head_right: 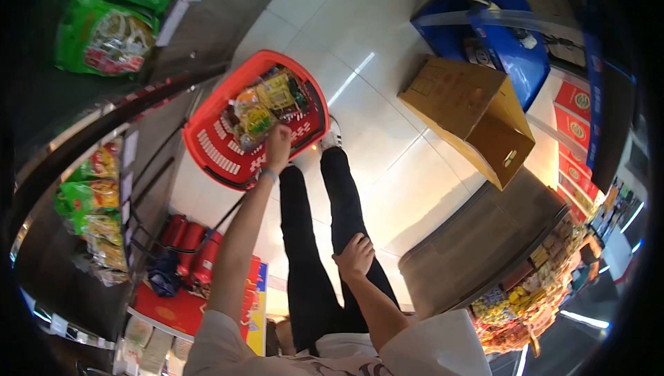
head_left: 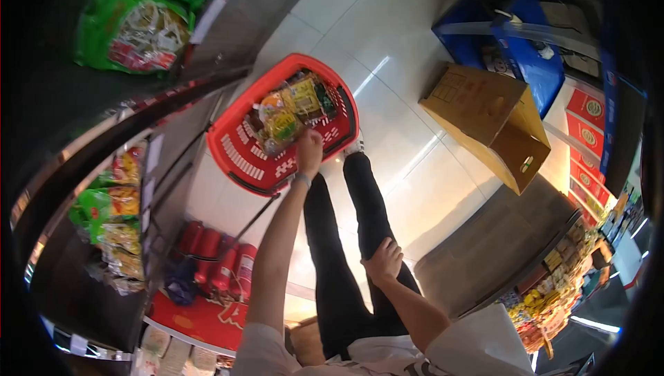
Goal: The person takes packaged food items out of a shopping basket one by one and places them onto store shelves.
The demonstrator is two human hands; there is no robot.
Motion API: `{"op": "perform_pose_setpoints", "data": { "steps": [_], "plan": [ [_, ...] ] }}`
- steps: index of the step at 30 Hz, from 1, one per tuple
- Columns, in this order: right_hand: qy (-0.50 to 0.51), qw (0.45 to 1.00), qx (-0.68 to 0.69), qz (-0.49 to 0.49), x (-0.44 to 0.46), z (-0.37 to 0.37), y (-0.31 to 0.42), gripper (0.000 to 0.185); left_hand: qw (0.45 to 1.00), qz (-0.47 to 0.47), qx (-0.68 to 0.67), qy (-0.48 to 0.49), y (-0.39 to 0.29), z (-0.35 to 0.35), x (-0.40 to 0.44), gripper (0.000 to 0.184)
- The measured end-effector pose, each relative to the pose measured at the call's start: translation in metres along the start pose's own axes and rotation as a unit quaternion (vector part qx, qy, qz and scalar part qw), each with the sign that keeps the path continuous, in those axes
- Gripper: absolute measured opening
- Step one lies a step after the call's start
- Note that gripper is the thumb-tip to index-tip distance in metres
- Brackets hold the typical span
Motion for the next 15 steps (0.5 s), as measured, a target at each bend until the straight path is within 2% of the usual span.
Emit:
{"op": "perform_pose_setpoints", "data": {
  "steps": [1, 3, 5, 7, 9, 11, 13, 14, 15],
  "plan": [
    [0.001, 1.000, 0.004, -0.001, 0.005, 0.002, 0.001, 0.100, 0.999, 0.038, -0.004, -0.008, -0.001, -0.001, 0.014, 0.020],
    [-0.002, 1.000, -0.004, 0.001, 0.009, 0.009, 0.005, 0.101, 0.986, 0.166, -0.014, 0.031, 0.045, -0.038, 0.039, 0.026],
    [-0.024, 1.000, -0.010, 0.011, 0.011, 0.015, 0.005, 0.106, 0.988, 0.134, -0.068, 0.027, 0.062, -0.069, 0.062, 0.032],
    [-0.001, 1.000, 0.018, 0.009, 0.018, 0.025, 0.007, 0.106, 0.984, 0.172, -0.047, 0.001, 0.055, -0.078, 0.071, 0.036],
    [0.002, 0.999, 0.035, 0.022, 0.022, 0.037, 0.008, 0.105, 0.952, 0.267, -0.141, 0.045, 0.034, -0.086, 0.067, 0.037],
    [0.001, 0.999, 0.043, 0.018, 0.027, 0.044, 0.005, 0.106, 0.958, 0.266, -0.097, 0.049, 0.043, -0.101, 0.075, 0.034],
    [0.011, 0.998, 0.056, 0.030, 0.028, 0.047, 0.006, 0.107, 0.983, 0.182, -0.033, -0.008, 0.062, -0.110, 0.084, 0.032],
    [-0.001, 0.998, 0.046, 0.038, 0.028, 0.047, 0.007, 0.108, 0.989, 0.132, -0.055, -0.044, 0.054, -0.104, 0.082, 0.030],
    [-0.002, 0.998, 0.047, 0.035, 0.030, 0.048, 0.007, 0.108, 0.989, 0.130, -0.056, -0.042, 0.033, -0.093, 0.077, 0.030]
  ]
}}
Point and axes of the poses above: each hand's wrist, its own x-axis towards the middle knuckle, its own z-axis out of the back of the hand, y = z × x, the point moved 10 cm from there along x, towards the middle knuckle, and after that the axes turned 4 degrees about x, right-handed, at the moved point
